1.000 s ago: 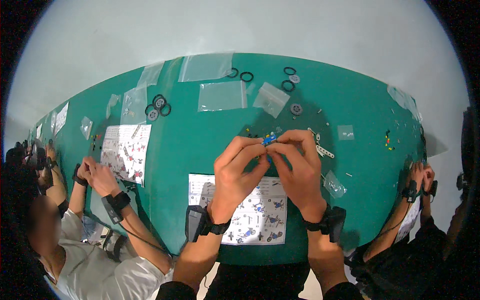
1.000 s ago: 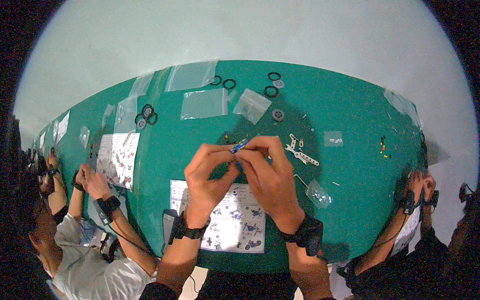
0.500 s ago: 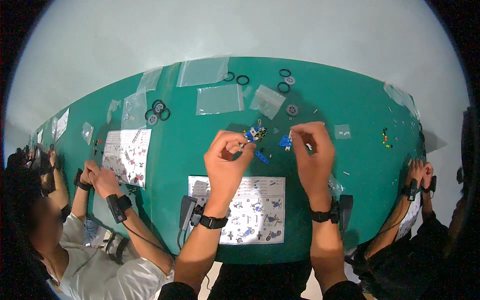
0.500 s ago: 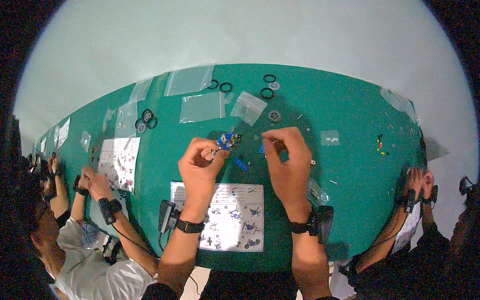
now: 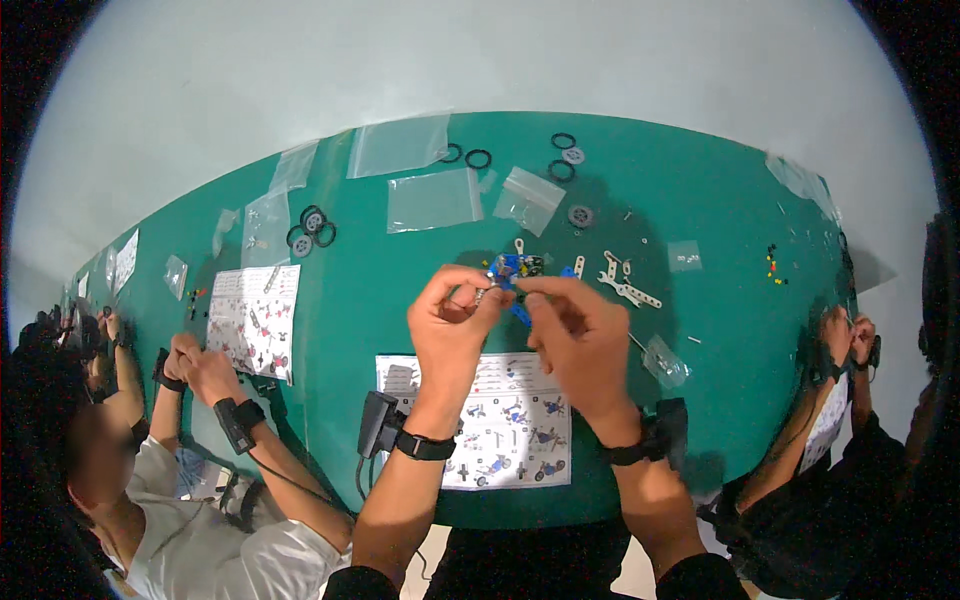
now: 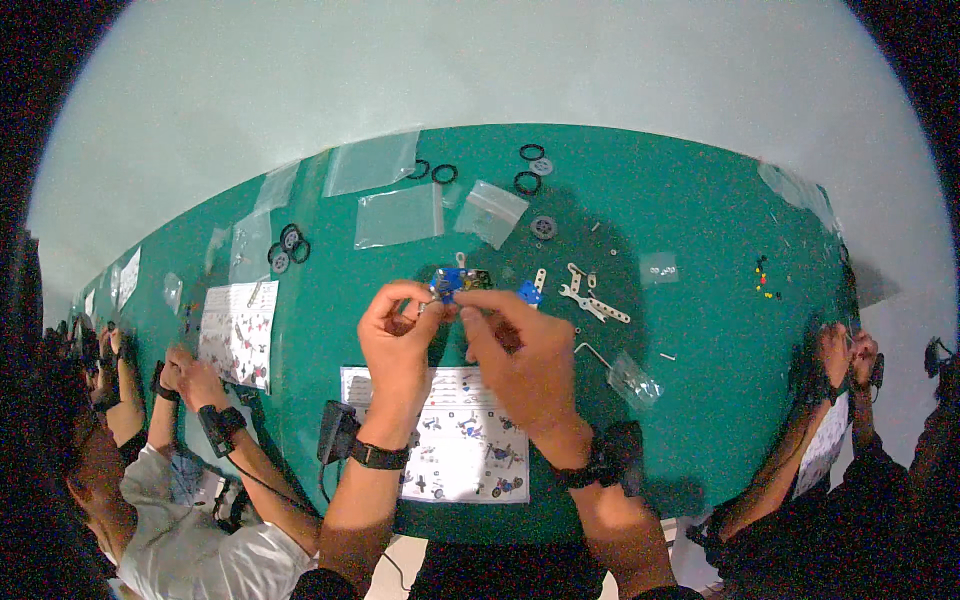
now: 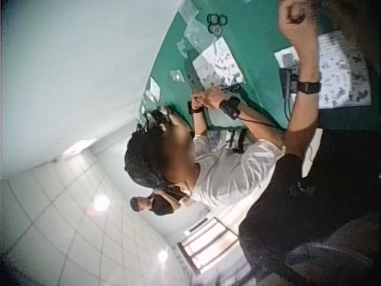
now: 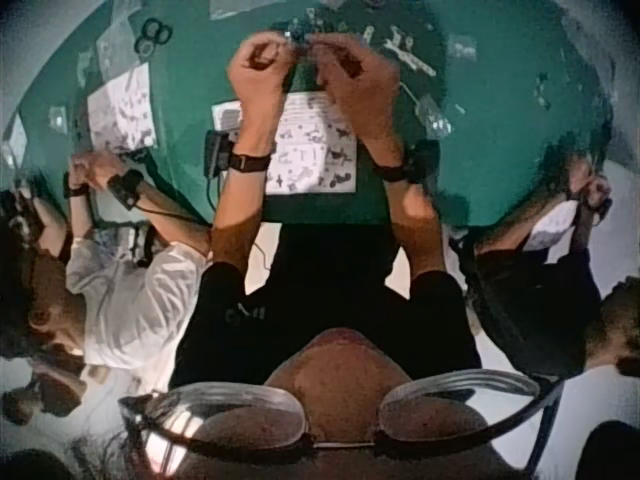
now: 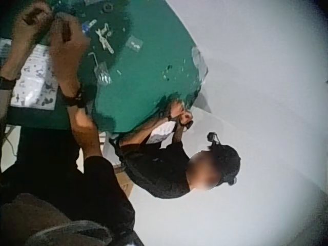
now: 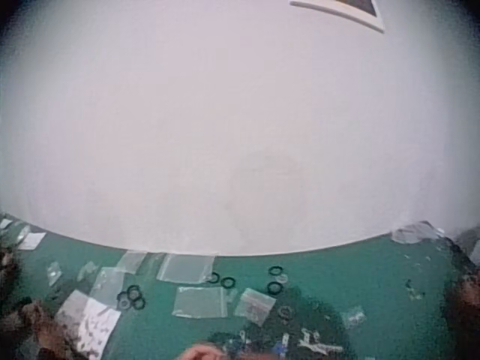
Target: Assemble a small blue plastic toy model following an instruction sheet.
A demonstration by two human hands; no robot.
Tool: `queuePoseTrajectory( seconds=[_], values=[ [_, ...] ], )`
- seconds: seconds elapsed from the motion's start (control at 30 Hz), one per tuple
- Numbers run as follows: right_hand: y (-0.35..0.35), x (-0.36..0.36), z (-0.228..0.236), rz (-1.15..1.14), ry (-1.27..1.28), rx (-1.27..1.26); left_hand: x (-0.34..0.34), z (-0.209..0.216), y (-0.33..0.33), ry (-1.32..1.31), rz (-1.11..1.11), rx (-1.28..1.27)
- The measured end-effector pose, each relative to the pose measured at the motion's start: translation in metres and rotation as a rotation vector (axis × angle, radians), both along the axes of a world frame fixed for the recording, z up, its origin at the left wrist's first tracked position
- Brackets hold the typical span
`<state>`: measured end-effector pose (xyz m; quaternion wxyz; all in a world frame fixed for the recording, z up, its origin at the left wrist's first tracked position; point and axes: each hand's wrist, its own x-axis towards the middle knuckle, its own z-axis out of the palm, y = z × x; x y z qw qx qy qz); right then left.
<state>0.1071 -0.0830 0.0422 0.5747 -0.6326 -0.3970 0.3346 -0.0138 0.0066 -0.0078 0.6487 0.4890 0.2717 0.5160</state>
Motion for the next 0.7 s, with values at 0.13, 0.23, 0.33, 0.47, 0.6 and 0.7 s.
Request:
queuePoseTrajectory(
  seconds=[0.13, 0.23, 0.33, 0.47, 0.6, 0.7],
  values=[
    [0.003, 0.036, 0.001, -0.16, -0.068, 0.042, -0.004, 0.0, 0.008, 0.003, 0.059, -0.009],
    [0.003, 0.063, -0.014, -0.185, -0.203, 0.003, -0.006, 0.006, 0.011, 0.081, 0.106, 0.021],
    [-0.001, 0.073, -0.028, -0.049, -0.762, -0.037, -0.009, 0.0, 0.017, 0.065, 0.136, 0.043],
    [0.0, 0.053, -0.032, 0.2, -0.711, -0.121, -0.01, -0.004, 0.021, 0.059, 0.155, 0.024],
    [0.003, 0.042, -0.031, 0.249, -0.664, -0.1, -0.009, -0.006, 0.021, 0.085, 0.145, 0.049],
    [0.003, 0.044, -0.033, 0.269, -0.705, -0.089, -0.008, -0.009, 0.023, 0.077, 0.135, 0.061]
  ],
)
